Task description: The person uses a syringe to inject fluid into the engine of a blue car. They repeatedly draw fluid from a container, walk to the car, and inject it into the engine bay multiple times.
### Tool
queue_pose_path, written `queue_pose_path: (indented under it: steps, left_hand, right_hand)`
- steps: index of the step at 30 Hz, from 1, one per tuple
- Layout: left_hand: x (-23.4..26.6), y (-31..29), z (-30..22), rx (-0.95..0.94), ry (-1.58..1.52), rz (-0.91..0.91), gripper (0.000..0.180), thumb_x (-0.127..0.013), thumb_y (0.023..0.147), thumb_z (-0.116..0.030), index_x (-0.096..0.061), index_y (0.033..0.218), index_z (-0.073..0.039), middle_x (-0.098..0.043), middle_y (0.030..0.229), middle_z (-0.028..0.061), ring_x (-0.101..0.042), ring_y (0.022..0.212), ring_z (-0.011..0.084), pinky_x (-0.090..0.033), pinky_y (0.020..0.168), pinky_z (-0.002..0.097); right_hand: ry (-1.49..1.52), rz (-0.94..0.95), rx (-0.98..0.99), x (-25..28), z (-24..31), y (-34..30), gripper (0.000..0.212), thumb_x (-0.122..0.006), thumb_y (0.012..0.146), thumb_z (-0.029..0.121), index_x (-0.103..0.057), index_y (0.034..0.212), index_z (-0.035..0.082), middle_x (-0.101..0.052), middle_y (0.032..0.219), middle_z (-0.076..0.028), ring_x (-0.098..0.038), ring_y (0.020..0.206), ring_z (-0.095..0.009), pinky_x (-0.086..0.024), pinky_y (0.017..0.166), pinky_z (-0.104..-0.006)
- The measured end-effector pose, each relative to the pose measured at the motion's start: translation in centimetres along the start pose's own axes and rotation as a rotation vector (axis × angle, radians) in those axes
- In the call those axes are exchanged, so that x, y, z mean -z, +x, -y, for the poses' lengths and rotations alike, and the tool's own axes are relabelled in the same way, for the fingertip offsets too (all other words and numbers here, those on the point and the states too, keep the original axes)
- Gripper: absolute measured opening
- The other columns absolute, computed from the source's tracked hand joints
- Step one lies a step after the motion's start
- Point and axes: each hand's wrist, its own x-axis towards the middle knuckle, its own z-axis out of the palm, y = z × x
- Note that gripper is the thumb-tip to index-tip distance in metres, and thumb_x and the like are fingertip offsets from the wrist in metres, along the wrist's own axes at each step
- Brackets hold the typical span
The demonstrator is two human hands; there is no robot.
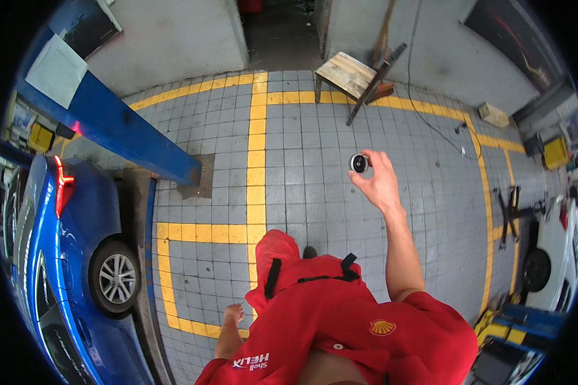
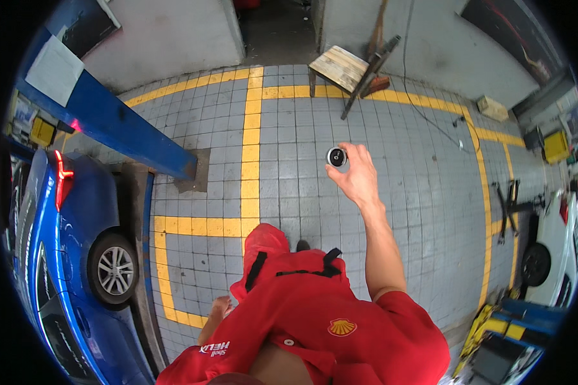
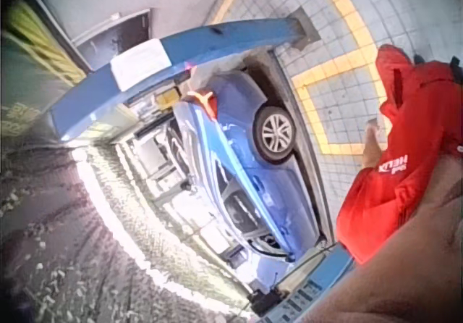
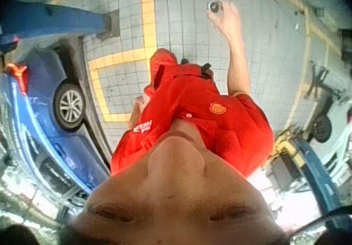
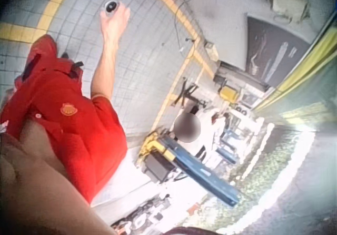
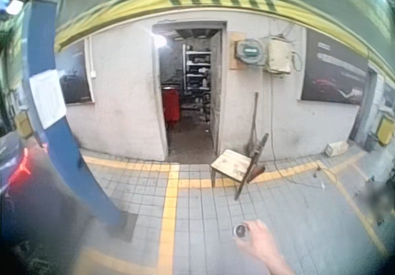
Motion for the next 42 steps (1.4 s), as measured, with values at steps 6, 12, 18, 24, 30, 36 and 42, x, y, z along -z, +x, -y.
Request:
queue_pose_path:
  steps: [6,12,18,24,30,36,42]
  left_hand:
    - [14.5,11.8,-3.1,0.188,-0.298,0.052,0.017,-0.060,0.101,-0.022,-0.069,0.108,-0.009,-0.070,0.096,0.0058,-0.067,0.087,0.0184,-0.058,0.071,0.0371]
    - [42.5,39.7,3.0,-0.250,-0.143,-0.241,0.034,-0.054,0.102,-0.029,-0.073,0.122,-0.009,-0.074,0.126,0.0153,-0.069,0.120,0.0328,-0.058,0.095,0.0495]
    - [87.4,63.8,4.8,0.079,-0.822,-0.550,0.043,-0.064,0.105,-0.045,-0.077,0.101,-0.004,-0.076,0.088,0.0155,-0.074,0.083,0.0222,-0.058,0.076,0.0403]
    - [120.4,75.3,-12.0,-0.273,-1.032,-0.735,0.035,-0.065,0.109,-0.036,-0.073,0.116,-0.003,-0.073,0.092,0.0023,-0.066,0.084,0.0152,-0.055,0.079,0.0331]
    - [129.3,89.2,-17.3,-0.339,-1.003,-0.445,0.024,-0.069,0.108,-0.027,-0.073,0.115,-0.004,-0.069,0.089,0.0004,-0.064,0.081,0.0115,-0.054,0.076,0.0301]
    - [143.8,101.0,-18.1,-0.161,-0.951,-0.347,0.029,-0.068,0.109,-0.033,-0.073,0.118,-0.006,-0.073,0.101,0.0009,-0.070,0.087,0.0130,-0.056,0.076,0.0301]
    - [165.1,122.7,-31.2,-0.539,-0.808,-0.175,0.034,-0.070,0.107,-0.032,-0.075,0.123,-0.003,-0.079,0.107,0.0088,-0.074,0.096,0.0193,-0.059,0.087,0.0356]
  right_hand:
    - [-0.033,0.019,0.040,-12.1,-2.8,24.4,0.055,-0.088,0.083,0.029,-0.067,0.128,0.006,-0.065,0.114,-0.014,-0.065,0.109,-0.034,-0.054,0.094,-0.0450]
    - [-0.062,0.120,-0.109,-19.8,-3.1,46.0,0.054,-0.088,0.082,0.029,-0.067,0.125,0.004,-0.067,0.112,-0.014,-0.066,0.106,-0.034,-0.055,0.093,-0.0445]
    - [-0.014,0.023,-0.180,-25.2,-5.5,65.9,0.054,-0.088,0.082,0.035,-0.069,0.122,0.004,-0.067,0.108,-0.014,-0.066,0.097,-0.031,-0.055,0.089,-0.0424]
    - [-0.081,0.096,-0.412,-34.0,-13.6,84.5,0.054,-0.089,0.080,0.040,-0.070,0.118,0.006,-0.070,0.102,-0.014,-0.068,0.089,-0.030,-0.057,0.084,-0.0425]
    - [-0.112,0.109,-0.450,-37.8,-19.8,111.0,0.062,-0.083,0.081,0.052,-0.068,0.116,0.003,-0.075,0.112,-0.025,-0.073,0.106,-0.041,-0.057,0.091,-0.0493]
    - [0.133,-0.307,-0.356,-31.9,-15.1,143.3,0.058,-0.086,0.085,0.048,-0.070,0.108,-0.002,-0.073,0.083,-0.012,-0.068,0.072,-0.027,-0.056,0.070,-0.0402]
    - [-0.499,0.454,-0.955,-49.7,-59.4,136.4,0.073,-0.085,0.087,0.056,-0.072,0.136,0.004,-0.068,0.149,-0.015,-0.065,0.132,-0.031,-0.052,0.109,-0.0469]
